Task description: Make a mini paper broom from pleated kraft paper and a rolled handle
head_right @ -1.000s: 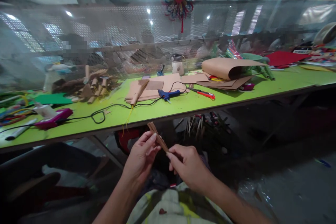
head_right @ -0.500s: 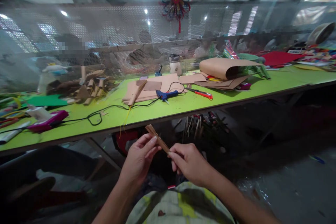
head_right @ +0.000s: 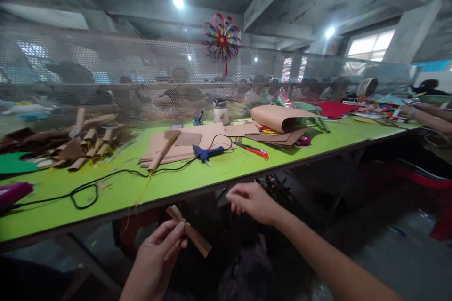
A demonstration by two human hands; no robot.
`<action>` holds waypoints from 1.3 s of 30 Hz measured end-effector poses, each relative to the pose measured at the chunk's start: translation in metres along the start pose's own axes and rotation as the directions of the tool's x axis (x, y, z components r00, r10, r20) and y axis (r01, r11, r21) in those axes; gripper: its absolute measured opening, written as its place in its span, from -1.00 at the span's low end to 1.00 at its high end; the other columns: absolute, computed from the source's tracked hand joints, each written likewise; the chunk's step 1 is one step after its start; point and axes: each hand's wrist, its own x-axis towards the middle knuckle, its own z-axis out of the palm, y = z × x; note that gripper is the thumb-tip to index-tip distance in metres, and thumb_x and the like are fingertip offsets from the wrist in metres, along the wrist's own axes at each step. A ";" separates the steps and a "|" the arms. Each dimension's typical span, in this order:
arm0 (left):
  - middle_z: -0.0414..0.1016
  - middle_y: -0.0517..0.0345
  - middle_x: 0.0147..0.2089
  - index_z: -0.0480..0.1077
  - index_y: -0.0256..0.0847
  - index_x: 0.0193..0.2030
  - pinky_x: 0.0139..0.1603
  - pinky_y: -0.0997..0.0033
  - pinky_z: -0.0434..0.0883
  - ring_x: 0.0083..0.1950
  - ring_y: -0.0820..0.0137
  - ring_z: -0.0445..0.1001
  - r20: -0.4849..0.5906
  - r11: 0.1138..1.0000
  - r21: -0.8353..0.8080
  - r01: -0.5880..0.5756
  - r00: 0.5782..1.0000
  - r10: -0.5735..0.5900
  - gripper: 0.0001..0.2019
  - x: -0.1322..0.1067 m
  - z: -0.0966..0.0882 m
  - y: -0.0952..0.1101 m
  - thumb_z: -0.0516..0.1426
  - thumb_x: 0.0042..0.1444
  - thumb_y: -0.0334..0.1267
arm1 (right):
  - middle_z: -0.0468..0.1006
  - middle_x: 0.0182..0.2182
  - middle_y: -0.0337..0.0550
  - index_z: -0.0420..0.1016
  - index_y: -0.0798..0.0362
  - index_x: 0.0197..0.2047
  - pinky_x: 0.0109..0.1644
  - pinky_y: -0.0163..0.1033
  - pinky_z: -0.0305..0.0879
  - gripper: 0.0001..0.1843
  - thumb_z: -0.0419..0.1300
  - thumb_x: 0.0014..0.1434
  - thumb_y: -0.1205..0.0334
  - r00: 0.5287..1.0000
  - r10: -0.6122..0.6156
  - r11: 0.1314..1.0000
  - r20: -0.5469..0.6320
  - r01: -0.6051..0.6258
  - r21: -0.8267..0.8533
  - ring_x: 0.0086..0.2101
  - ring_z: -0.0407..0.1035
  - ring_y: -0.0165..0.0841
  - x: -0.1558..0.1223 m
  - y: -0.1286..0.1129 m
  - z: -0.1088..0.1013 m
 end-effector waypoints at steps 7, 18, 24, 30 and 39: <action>0.51 0.18 -0.38 0.54 -0.28 -0.41 -0.48 0.59 0.40 -0.44 0.52 0.41 -0.094 0.996 -0.094 -0.008 0.996 -0.001 -0.67 0.009 -0.007 0.021 0.45 -0.35 -0.20 | 0.51 -0.56 -0.22 0.43 0.08 -0.45 -0.42 -0.31 0.32 -0.68 0.11 0.18 0.03 0.958 -0.113 0.972 -0.264 0.051 -0.231 -0.56 0.36 -0.43 0.092 0.019 -0.044; 0.55 0.18 -0.28 0.53 -0.25 -0.32 -0.44 0.59 0.48 -0.31 0.45 0.49 -0.151 0.964 -0.124 -0.234 0.965 0.215 -0.64 0.045 -0.011 0.095 0.42 -0.36 -0.34 | 0.47 -0.05 -0.07 0.42 0.09 -0.01 -0.07 -0.08 0.41 -0.73 0.12 0.30 0.14 0.933 -0.119 0.667 -0.339 -0.177 -0.724 -0.14 0.42 -0.30 0.129 0.047 -0.115; 0.52 0.19 -0.36 0.52 -0.27 -0.36 -0.40 0.58 0.42 -0.37 0.52 0.45 -0.010 0.949 -0.133 -0.287 0.957 0.288 -0.71 0.072 0.010 0.092 0.40 -0.30 -0.30 | 0.52 -0.14 -0.09 0.47 0.13 -0.11 -0.05 -0.06 0.37 -0.76 0.19 0.24 0.15 0.965 -0.105 0.538 -0.239 -0.147 -0.830 -0.16 0.43 -0.27 0.128 0.067 -0.121; 0.50 0.14 -0.42 0.50 -0.30 -0.41 -0.40 0.52 0.38 -0.40 0.47 0.45 -0.018 0.925 0.062 -0.375 0.926 0.377 -0.69 0.106 0.012 0.082 0.39 -0.30 -0.17 | 0.57 -0.23 0.10 0.58 0.19 -0.21 0.00 -0.07 0.29 -0.84 0.20 0.13 0.38 0.935 -0.226 0.569 -0.273 -0.101 -0.816 -0.14 0.41 -0.11 0.120 0.089 -0.110; 0.51 0.19 -0.45 0.52 -0.29 -0.39 -0.40 0.50 0.35 -0.46 0.48 0.40 -0.066 0.885 0.227 -0.407 0.900 0.431 -0.69 0.117 0.002 0.076 0.37 -0.29 -0.15 | 0.45 -0.01 -0.06 0.41 0.09 0.02 -0.03 -0.04 0.39 -0.72 0.13 0.29 0.16 0.887 -0.244 0.535 -0.392 -0.215 -0.817 -0.10 0.41 -0.27 0.121 0.089 -0.117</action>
